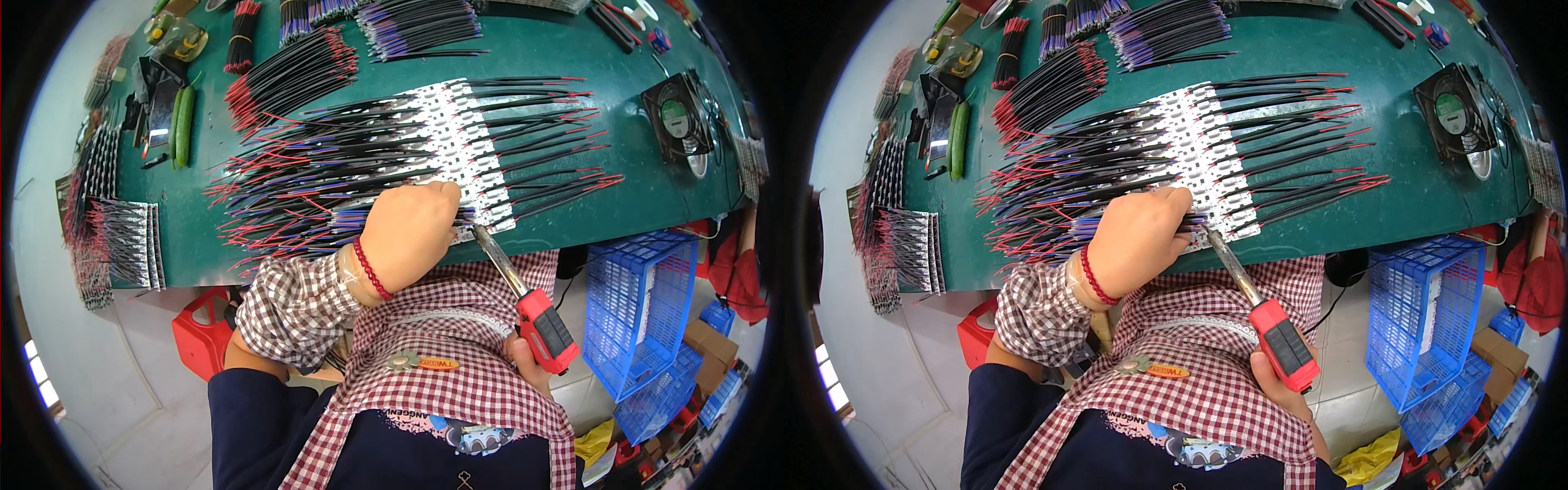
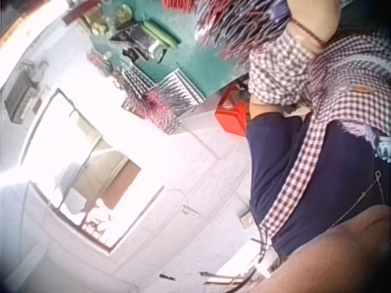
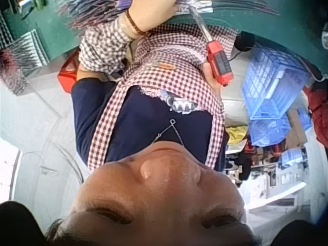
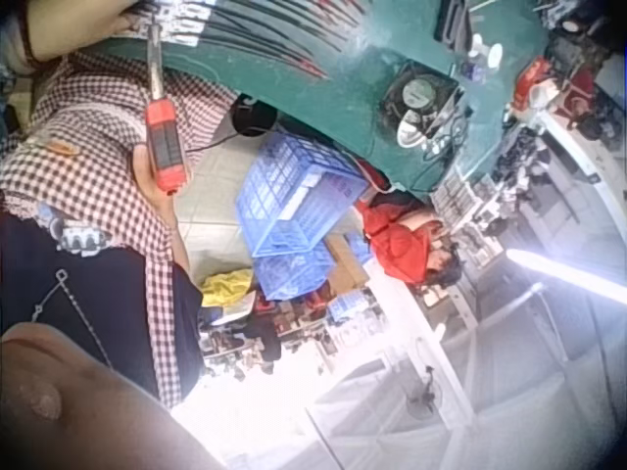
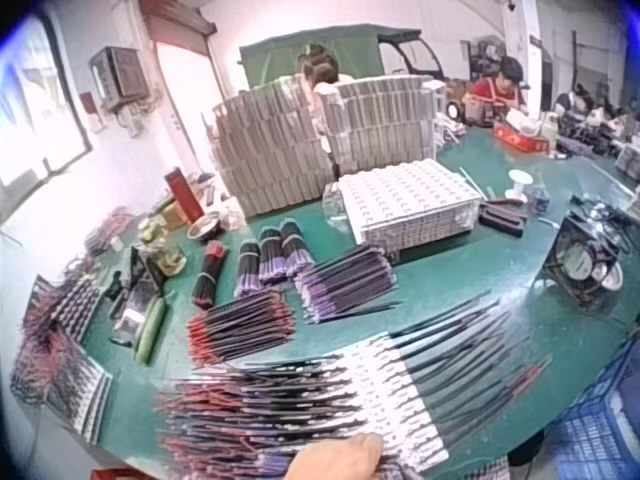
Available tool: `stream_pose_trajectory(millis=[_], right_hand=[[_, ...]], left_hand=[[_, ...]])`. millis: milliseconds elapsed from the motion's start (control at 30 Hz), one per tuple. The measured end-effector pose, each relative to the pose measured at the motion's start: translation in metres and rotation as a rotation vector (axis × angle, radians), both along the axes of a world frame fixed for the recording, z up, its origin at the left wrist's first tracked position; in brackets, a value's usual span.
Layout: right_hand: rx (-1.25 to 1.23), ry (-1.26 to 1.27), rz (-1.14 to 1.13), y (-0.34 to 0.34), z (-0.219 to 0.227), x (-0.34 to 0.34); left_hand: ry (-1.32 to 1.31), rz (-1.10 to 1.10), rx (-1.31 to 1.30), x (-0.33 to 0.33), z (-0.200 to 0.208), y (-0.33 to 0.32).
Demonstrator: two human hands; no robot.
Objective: The person finishes soldering wires to a board using a hot tool, sets the completed board aside, positions a bundle of wires onto a new board, and solders the wires to the board with the tool.
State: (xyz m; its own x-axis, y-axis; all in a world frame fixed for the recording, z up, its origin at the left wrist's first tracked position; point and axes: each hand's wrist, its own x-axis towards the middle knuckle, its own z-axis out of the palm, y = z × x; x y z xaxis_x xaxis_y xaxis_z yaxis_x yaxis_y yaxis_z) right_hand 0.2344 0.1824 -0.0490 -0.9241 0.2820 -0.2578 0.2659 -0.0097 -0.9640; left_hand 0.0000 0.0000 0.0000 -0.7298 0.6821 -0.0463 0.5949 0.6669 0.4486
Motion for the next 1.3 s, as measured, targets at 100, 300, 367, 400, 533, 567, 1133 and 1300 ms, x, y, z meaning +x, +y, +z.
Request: stream_pose_trajectory(millis=[100,300,367,400,533,567,1133,1300], right_hand=[[-0.011,-0.032,0.011,-0.002,-0.001,0.002],[0.018,0.004,0.043,0.001,-0.007,0.003],[0.07,0.023,0.066,0.001,-0.007,0.001],[0.069,0.024,0.065,0.001,-0.009,0.002],[0.148,0.045,0.115,0.003,-0.014,0.004],[0.136,0.061,0.112,0.003,-0.013,0.002],[-0.086,0.071,-0.039,-0.005,0.002,0.008],[-0.3,-0.004,-0.077,-0.001,0.007,0.015]], left_hand=[[-0.035,0.083,0.001,0.004,0.002,-0.001],[-0.018,0.082,-0.001,0.003,-0.002,0.002],[-0.023,0.091,-0.002,0.003,-0.003,0.002],[-0.022,0.09,-0.004,0.004,-0.003,0.003],[-0.035,0.104,-0.032,0.002,-0.002,0.004],[-0.047,0.101,-0.054,0.001,-0.002,0.004],[-0.039,0.013,-0.048,-0.008,-0.004,0.005],[-0.018,-0.002,-0.082,-0.007,-0.004,0.006]])
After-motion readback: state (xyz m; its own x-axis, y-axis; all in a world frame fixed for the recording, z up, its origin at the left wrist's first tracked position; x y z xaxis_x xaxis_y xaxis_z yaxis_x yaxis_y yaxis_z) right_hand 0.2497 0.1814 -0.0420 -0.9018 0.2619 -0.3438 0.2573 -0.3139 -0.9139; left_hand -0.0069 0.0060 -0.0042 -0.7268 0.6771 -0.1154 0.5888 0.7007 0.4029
